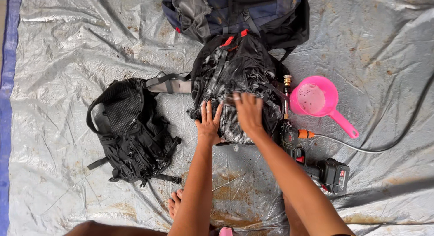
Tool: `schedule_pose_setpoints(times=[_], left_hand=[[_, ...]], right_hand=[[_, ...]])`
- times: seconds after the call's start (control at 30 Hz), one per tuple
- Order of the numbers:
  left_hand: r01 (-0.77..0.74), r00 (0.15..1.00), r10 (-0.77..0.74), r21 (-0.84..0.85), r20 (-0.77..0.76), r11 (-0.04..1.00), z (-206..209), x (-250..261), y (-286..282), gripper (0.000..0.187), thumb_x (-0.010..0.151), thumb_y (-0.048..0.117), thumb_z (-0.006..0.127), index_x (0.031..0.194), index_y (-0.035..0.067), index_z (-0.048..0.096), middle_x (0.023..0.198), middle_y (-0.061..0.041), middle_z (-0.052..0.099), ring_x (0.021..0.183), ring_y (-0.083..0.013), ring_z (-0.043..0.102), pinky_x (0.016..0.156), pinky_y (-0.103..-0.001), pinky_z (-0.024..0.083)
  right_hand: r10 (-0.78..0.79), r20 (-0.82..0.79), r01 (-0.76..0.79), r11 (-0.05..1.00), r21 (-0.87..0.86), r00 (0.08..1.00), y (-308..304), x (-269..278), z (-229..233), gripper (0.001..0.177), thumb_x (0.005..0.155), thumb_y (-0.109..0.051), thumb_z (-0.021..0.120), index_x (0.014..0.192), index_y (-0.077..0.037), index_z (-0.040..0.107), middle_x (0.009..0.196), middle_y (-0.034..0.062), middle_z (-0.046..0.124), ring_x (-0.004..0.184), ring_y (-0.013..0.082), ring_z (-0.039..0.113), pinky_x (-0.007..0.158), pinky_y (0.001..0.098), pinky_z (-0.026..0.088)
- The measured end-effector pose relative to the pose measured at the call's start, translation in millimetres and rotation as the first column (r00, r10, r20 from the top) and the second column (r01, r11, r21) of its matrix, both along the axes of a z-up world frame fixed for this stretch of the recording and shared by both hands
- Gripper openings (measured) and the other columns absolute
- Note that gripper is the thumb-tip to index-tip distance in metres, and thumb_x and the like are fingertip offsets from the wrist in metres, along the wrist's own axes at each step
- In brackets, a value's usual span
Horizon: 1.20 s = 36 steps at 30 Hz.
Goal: The person scrubs a black backpack with soap using their hands. They work on the front and side areas, creating suds and moving the foam around the surface. A pink scoop and a power drill are visible nearby on the tarp.
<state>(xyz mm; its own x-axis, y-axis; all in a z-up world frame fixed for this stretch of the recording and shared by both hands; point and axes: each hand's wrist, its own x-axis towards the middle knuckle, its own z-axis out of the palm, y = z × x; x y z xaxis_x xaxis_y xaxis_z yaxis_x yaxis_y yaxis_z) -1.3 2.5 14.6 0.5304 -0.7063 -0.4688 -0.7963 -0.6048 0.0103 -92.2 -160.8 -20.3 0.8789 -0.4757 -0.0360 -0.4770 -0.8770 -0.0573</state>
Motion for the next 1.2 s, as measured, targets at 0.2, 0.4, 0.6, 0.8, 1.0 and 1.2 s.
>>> schedule_pose_setpoints(times=[0.2,0.4,0.6,0.8,1.0,1.2], left_hand=[[0.02,1.0,-0.02,0.014,0.021,1.0,-2.9,0.8,-1.1,0.166,0.07,0.064,0.099,0.179,0.035,-0.022,0.189,-0.021,-0.009,0.175,-0.0399,-0.007,0.115,-0.059,0.045],[0.042,0.999,-0.045,0.093,0.029,0.995,-66.7,4.9,-1.5,0.146,0.07,0.073,0.093,0.182,0.023,0.013,0.187,-0.028,-0.003,0.174,-0.0439,-0.007,0.115,-0.062,0.04],[-0.006,0.999,0.014,-0.158,0.048,0.987,12.7,-17.1,14.7,0.127,0.077,0.045,0.099,0.178,0.028,0.025,0.187,-0.027,-0.006,0.175,-0.0415,-0.003,0.114,-0.059,0.047],[0.089,0.98,-0.062,-0.137,0.188,0.987,-46.2,-25.9,24.0,0.118,0.086,0.054,0.088,0.179,0.037,0.018,0.186,-0.029,-0.003,0.175,-0.0438,0.001,0.11,-0.054,0.044],[0.044,0.992,-0.044,-0.003,0.119,0.999,-82.3,-24.0,19.9,0.103,0.091,0.06,0.081,0.176,0.037,0.027,0.185,-0.033,0.004,0.174,-0.0455,-0.003,0.116,-0.06,0.034],[0.075,0.993,-0.064,-0.11,0.1,0.991,-69.8,-22.5,22.6,0.11,0.09,0.048,0.087,0.177,0.039,0.019,0.185,-0.035,-0.007,0.174,-0.0474,-0.007,0.115,-0.06,0.039]], right_hand=[[-0.045,0.222,0.095,0.971,-0.218,0.974,-1.0,1.5,-13.3,0.044,0.1,-0.011,0.075,0.143,-0.015,0.071,0.125,0.0129,0.067,0.128,0.037,0.06,0.107,0.0563,0.045],[0.218,0.294,-0.225,0.974,-0.011,0.93,38.7,57.0,0.7,0.058,0.103,0.0,0.069,0.159,-0.013,0.061,0.138,0.0176,0.066,0.142,0.0403,0.056,0.123,0.0591,0.044],[0.062,0.009,-0.06,0.99,-0.129,0.998,-51.0,-4.7,-3.6,0.04,0.111,-0.007,0.061,0.147,-0.022,0.068,0.126,0.01,0.067,0.133,0.0331,0.062,0.118,0.056,0.049],[0.202,0.278,-0.114,0.946,-0.302,0.939,-44.7,-8.1,-18.6,0.026,0.1,-0.018,0.074,0.125,-0.013,0.077,0.1,0.0158,0.065,0.103,0.0381,0.068,0.1,0.0572,0.055],[0.217,0.362,-0.179,0.974,-0.136,0.906,40.9,28.3,-14.6,0.067,0.083,-0.017,0.083,0.148,-0.018,0.068,0.116,0.012,0.064,0.112,0.0368,0.066,0.103,0.0501,0.054],[0.046,0.102,-0.023,0.976,-0.218,0.994,-40.7,-38.5,7.5,0.045,0.094,-0.005,0.076,0.138,-0.014,0.078,0.123,0.0181,0.069,0.128,0.0418,0.063,0.117,0.06,0.046]])
